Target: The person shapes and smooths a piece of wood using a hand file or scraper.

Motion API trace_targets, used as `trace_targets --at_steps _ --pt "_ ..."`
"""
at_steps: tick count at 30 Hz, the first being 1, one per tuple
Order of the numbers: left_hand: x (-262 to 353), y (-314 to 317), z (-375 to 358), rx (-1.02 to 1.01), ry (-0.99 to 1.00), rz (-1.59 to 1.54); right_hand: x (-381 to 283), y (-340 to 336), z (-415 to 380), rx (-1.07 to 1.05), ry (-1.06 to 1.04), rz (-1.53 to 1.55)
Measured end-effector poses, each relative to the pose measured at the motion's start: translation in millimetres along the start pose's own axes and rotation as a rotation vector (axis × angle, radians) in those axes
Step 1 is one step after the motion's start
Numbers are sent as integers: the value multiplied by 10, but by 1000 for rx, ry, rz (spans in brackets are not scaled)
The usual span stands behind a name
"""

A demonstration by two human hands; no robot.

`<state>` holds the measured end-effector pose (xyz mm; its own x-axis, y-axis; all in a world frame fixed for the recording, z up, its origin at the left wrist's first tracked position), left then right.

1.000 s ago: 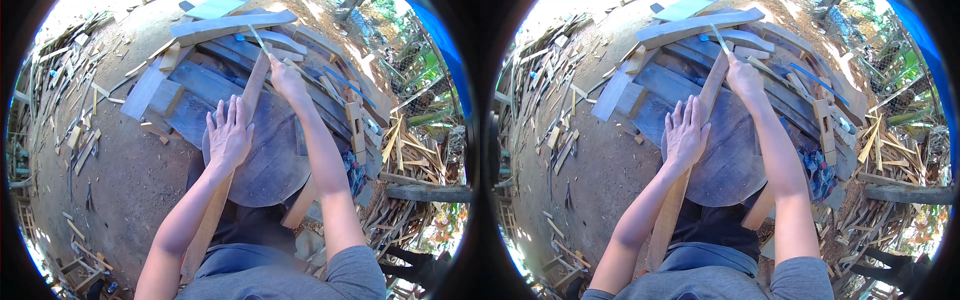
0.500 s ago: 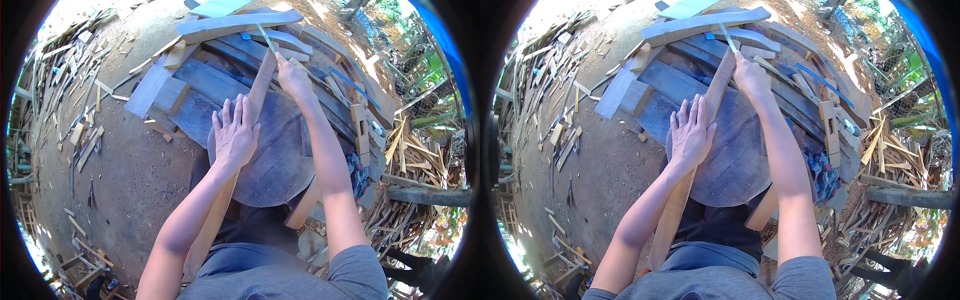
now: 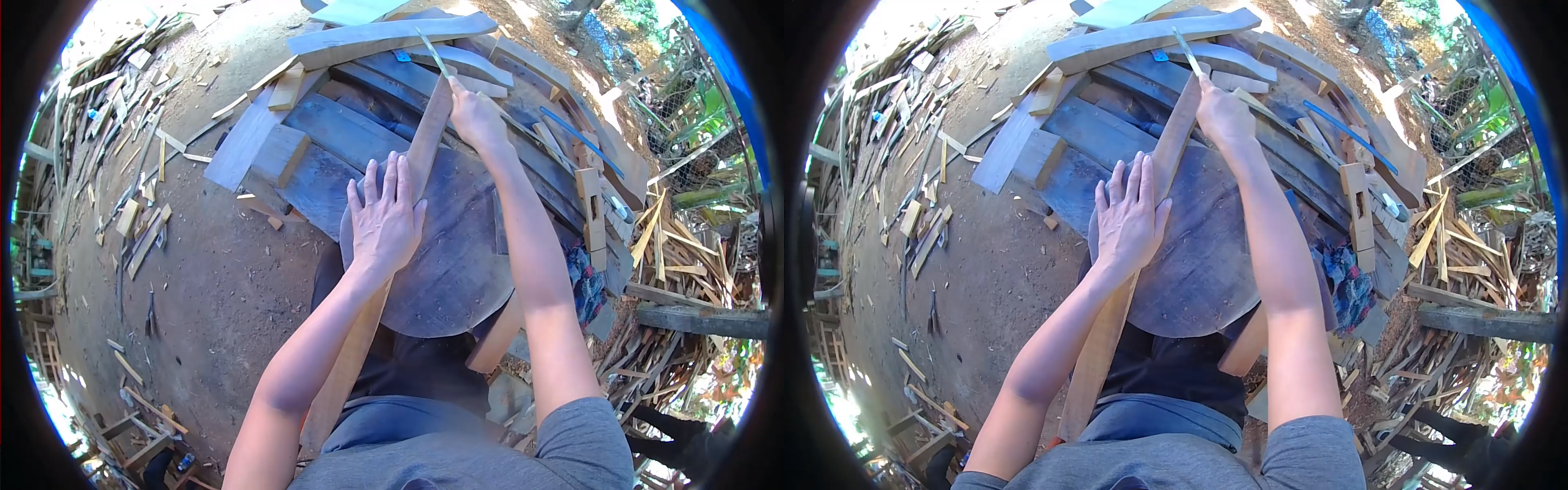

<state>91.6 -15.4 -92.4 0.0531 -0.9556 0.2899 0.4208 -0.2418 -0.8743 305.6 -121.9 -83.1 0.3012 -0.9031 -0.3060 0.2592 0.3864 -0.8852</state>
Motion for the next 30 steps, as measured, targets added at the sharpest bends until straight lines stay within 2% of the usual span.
trace_targets --at_steps 3,6,12,14,18,20,26,30 --pt "7 -25 -27 11 4 -4 -124 -356 -479 -103 44 -36" --pt "35 -18 4 -2 -5 -30 -127 -422 -577 -155 20 -88" --pt "29 -23 -5 25 10 -25 -55 57 231 -41 -25 -61" --pt "14 1 -7 4 -1 -8 -38 59 230 -25 -27 -61" --pt "16 -22 -25 -2 -16 -28 -130 -272 -321 -92 11 -29" --pt "29 -38 -5 9 -6 -31 -157 -389 -517 -163 25 -110" --pt "26 -28 -8 19 6 -19 -87 -67 62 -58 3 -14" --pt "15 -7 7 20 0 -10 -89 -87 35 -49 52 -41"
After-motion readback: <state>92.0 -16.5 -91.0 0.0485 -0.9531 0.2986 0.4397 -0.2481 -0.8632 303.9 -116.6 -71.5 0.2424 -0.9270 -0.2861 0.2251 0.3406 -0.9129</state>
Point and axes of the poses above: each hand's wrist, its own z-axis towards the middle knuckle, its own y-axis out of the palm, x = y × z, the point moved 6 cm from there along z, towards the middle knuckle, and after that the axes turned 14 degrees about x, right-handed, at the moved point
